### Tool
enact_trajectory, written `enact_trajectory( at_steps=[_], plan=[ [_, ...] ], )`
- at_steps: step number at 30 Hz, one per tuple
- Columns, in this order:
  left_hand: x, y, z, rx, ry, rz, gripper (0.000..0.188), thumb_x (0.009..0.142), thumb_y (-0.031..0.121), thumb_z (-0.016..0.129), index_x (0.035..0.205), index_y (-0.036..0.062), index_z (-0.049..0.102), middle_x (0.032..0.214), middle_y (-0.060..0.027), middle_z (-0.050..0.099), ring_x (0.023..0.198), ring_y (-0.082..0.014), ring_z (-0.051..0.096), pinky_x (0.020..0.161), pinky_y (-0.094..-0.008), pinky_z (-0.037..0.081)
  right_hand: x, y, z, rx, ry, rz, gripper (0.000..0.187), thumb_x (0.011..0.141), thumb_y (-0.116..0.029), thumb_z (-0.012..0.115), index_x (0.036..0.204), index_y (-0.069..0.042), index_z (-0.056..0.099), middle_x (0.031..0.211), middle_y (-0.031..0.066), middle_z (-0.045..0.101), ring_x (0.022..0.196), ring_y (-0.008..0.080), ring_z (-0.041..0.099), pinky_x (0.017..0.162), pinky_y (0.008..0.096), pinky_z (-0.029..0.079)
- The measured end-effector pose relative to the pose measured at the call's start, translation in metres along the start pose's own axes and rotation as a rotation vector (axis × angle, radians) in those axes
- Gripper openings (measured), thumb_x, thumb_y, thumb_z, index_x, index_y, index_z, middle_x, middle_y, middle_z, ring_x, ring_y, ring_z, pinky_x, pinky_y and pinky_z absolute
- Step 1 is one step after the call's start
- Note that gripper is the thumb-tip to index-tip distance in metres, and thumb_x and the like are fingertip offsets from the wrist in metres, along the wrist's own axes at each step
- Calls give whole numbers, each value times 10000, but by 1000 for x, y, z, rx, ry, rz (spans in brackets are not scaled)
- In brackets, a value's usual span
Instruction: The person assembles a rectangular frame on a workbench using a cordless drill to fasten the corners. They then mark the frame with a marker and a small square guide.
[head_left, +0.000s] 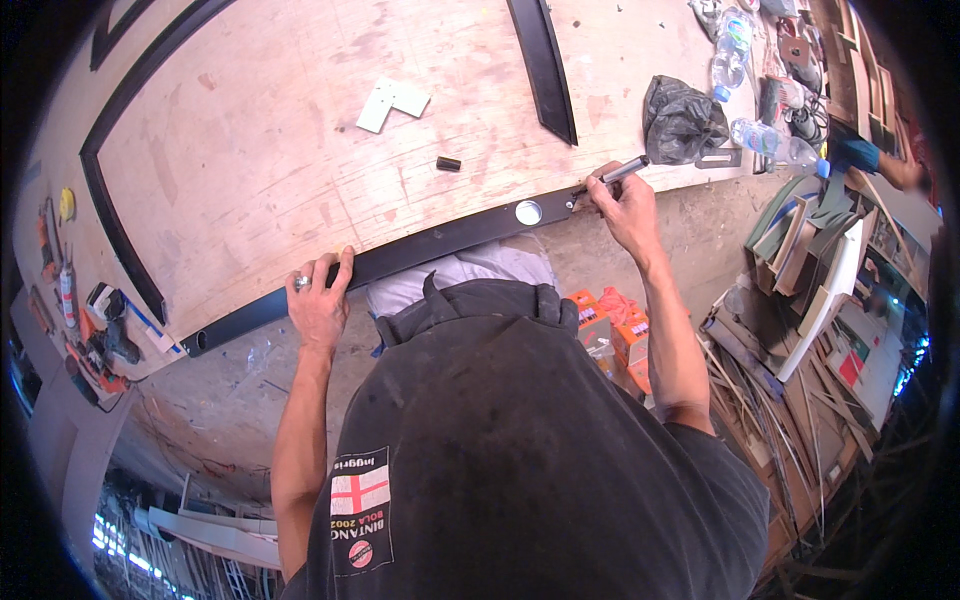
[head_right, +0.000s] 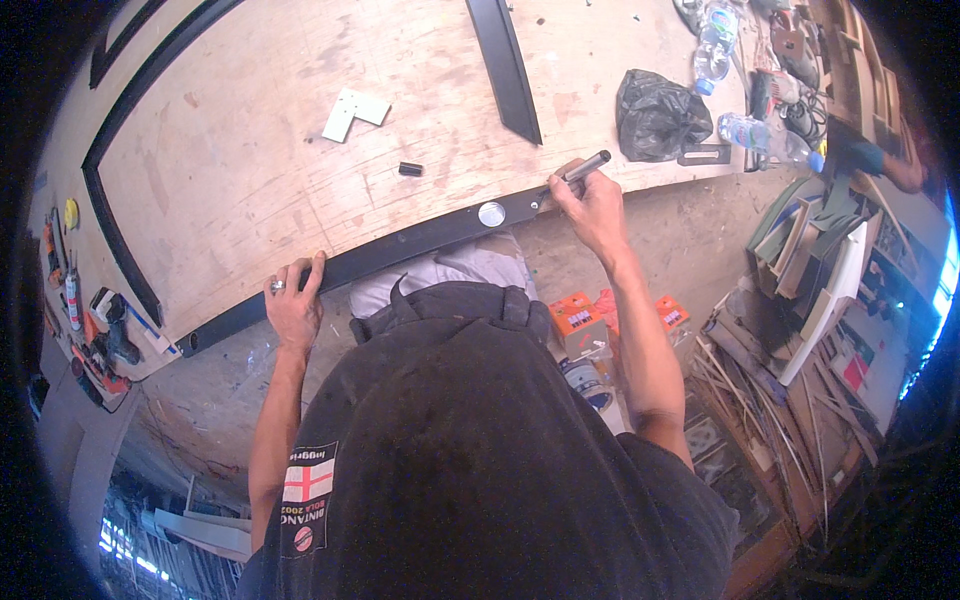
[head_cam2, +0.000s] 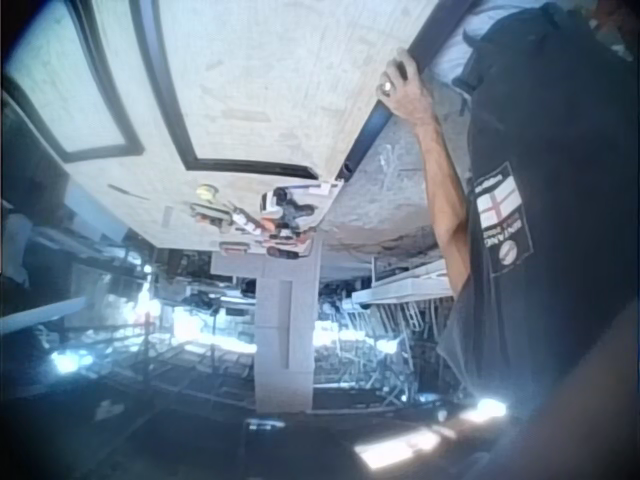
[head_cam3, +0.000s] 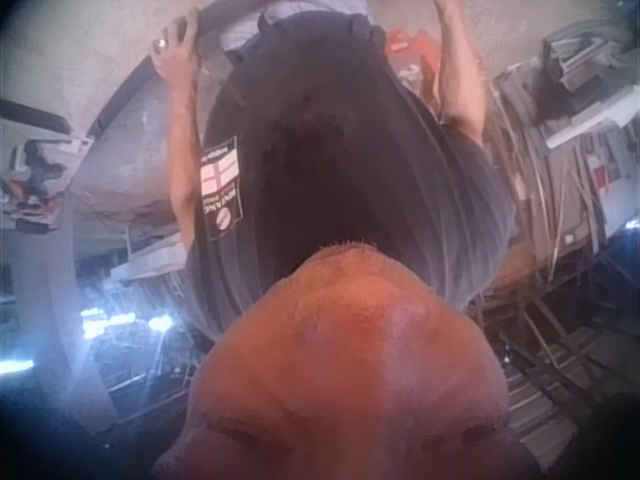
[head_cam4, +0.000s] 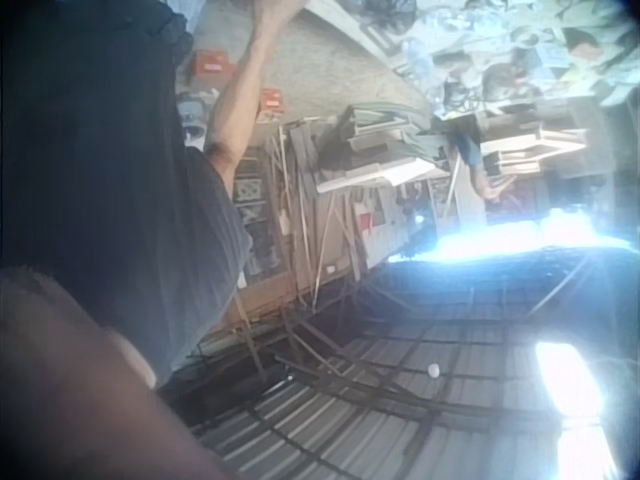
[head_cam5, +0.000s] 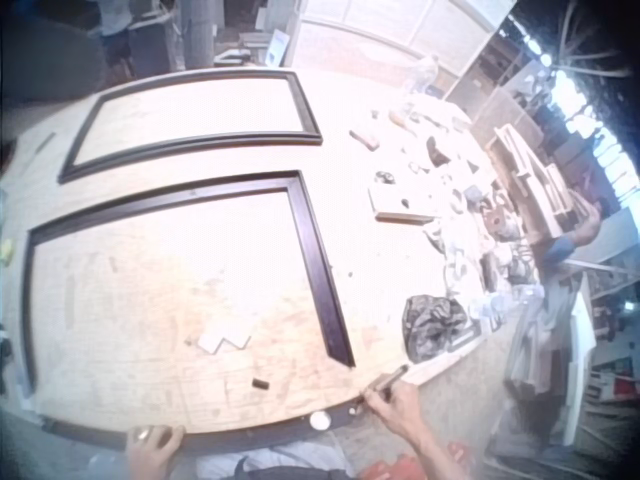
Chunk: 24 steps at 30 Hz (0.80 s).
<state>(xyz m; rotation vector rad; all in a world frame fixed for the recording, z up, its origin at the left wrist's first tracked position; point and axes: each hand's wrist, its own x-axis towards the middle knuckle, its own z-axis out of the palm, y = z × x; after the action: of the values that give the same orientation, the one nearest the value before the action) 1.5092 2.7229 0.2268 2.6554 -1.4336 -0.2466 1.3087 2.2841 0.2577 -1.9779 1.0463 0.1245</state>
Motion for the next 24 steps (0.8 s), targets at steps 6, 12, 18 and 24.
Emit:
enact_trajectory(
  at_steps=[6,12,18,24],
  plan=[
    [-1,-1,1,-3,10,3,776,654,22,746,1394,233,640,1149,-5,623,1043,-215,599,907,-435,458,0,-5,-5,-47,-8,48,221,966,-247,721,943,-27,715,679,20,622,630,103,537,596,308,449],
    [-2,-1,2,14,-11,-3,761,675,35,742,1400,241,636,1150,-3,620,1052,-212,598,917,-443,455,0,3,-1,-40,-14,-5,215,962,-240,721,923,-30,708,670,11,606,628,98,533,594,307,448],
    [-2,-2,3,11,-5,0,753,680,39,740,1398,241,637,1146,-6,624,1049,-214,602,917,-439,460,-1,-2,0,-8,2,15,218,964,-240,718,913,-29,703,658,7,600,606,93,524,574,304,440],
    [0,0,-1,10,-9,-1,763,666,34,745,1395,236,641,1145,-6,627,1044,-213,605,914,-435,464,-2,-4,0,69,-1,53,211,968,-238,717,908,-36,704,643,4,600,601,84,527,567,295,439]
  ],
)
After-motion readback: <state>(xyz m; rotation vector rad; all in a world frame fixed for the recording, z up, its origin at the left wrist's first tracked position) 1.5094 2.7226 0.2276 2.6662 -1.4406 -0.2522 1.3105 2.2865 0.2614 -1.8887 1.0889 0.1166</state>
